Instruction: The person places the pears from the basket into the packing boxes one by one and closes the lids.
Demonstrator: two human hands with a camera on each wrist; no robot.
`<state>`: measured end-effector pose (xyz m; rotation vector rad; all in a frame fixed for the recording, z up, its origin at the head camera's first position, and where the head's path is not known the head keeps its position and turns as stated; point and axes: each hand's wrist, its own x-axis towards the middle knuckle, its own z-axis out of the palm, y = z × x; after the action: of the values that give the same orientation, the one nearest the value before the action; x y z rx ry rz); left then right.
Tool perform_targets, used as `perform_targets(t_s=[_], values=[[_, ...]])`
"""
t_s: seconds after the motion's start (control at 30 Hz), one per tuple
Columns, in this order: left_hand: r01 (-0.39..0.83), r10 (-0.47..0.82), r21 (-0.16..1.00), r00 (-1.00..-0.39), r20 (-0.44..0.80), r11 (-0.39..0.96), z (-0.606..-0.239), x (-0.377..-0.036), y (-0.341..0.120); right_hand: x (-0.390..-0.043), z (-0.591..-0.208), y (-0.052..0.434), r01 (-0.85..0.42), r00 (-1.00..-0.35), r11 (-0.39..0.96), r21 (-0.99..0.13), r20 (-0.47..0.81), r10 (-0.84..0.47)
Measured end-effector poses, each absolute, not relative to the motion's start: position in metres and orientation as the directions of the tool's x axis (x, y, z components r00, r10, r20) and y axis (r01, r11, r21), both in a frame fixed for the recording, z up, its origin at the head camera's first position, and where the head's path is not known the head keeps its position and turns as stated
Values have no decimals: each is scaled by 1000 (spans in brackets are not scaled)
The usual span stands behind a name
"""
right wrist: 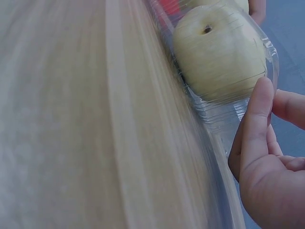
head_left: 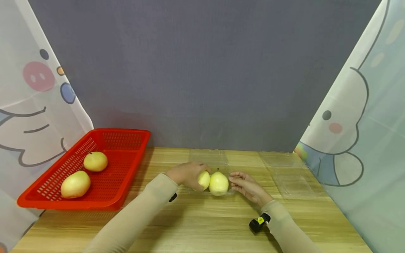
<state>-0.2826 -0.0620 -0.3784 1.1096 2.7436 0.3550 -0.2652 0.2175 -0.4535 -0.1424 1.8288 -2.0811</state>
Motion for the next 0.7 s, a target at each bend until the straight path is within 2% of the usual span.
perform_targets(t_s=[0.4, 0.7], values=[[616, 659, 264, -742, -124, 742, -378, -283, -57, -266, -454, 217, 210, -924, -96, -973, -165, -345], [639, 677, 242, -726, -123, 730, -380, -285, -58, -265, -453, 218, 195, -920, -98, -976, -147, -363]])
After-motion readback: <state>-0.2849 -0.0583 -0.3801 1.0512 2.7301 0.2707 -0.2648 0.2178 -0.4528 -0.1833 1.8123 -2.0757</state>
